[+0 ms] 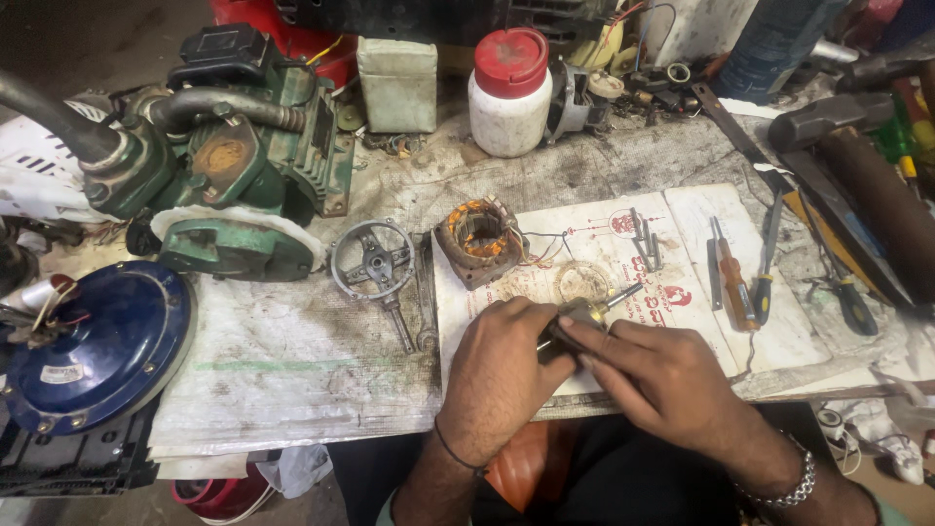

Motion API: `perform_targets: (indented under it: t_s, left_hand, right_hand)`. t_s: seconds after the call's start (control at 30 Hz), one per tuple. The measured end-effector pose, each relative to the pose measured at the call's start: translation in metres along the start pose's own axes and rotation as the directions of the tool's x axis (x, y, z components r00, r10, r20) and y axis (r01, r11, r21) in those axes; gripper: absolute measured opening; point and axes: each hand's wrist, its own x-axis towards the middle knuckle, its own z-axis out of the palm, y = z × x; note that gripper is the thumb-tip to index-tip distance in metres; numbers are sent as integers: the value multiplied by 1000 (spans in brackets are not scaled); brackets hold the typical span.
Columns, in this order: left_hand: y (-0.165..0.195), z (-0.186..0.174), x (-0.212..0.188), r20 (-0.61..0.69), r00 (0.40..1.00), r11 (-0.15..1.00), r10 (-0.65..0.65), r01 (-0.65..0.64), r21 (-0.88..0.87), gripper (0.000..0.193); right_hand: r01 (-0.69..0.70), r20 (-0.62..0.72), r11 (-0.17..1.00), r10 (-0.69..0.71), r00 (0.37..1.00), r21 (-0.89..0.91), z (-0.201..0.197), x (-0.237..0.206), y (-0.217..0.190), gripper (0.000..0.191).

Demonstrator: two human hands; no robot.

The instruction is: The person works at a cluttered workbench fitting a metal shaft into a small motor component, pressing and rotating the parts together by hand and repositioning the piece repeatedly on the bench while other motor parts and hand tools lie nearby.

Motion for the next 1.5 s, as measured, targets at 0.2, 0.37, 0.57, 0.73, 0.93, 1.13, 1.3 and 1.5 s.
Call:
perform_targets:
  t_s: [0.2, 0.37, 0.57, 0.73, 0.93, 1.13, 1.3, 1.5]
  left_hand:
    - [0, 0, 0, -43, 998, 999, 45, -45, 0, 40]
    - [0, 0, 0, -28, 999, 999, 30, -30, -18, 29]
    - [-1, 2, -1, -50, 998, 999, 37, -37, -6, 32]
    - [-3, 2, 1, -3, 1000, 1000, 15, -15, -6, 37]
    - [-1, 2, 0, -20, 1000, 1000, 9, -9, 18, 32]
    - [-1, 1, 0, -23, 1000, 1000, 10, -10, 0, 32]
    - [-2, 1, -1, -45, 998, 999, 36, -37, -20, 36]
    - [-1, 2, -1, -75, 995, 998, 65, -65, -8, 36]
  right_hand:
    - [89, 10, 996, -88, 996, -18, -1, -1, 0, 53]
    - [-85, -6, 986, 85, 996, -144, 1, -1, 0, 52]
    - [-58, -29, 995, 56, 998, -87, 1, -2, 1, 50]
    - [-56, 35, 998, 56, 998, -12, 2, -1, 4, 51]
    - [-75, 2, 993, 76, 997, -91, 2, -1, 3, 52]
    - [-81, -10, 994, 80, 997, -70, 1, -1, 4, 54]
    - [-118, 34, 993, 119, 992, -5, 2, -1, 4, 54]
    - [28, 17, 999, -29, 999, 42, 0, -2, 3, 50]
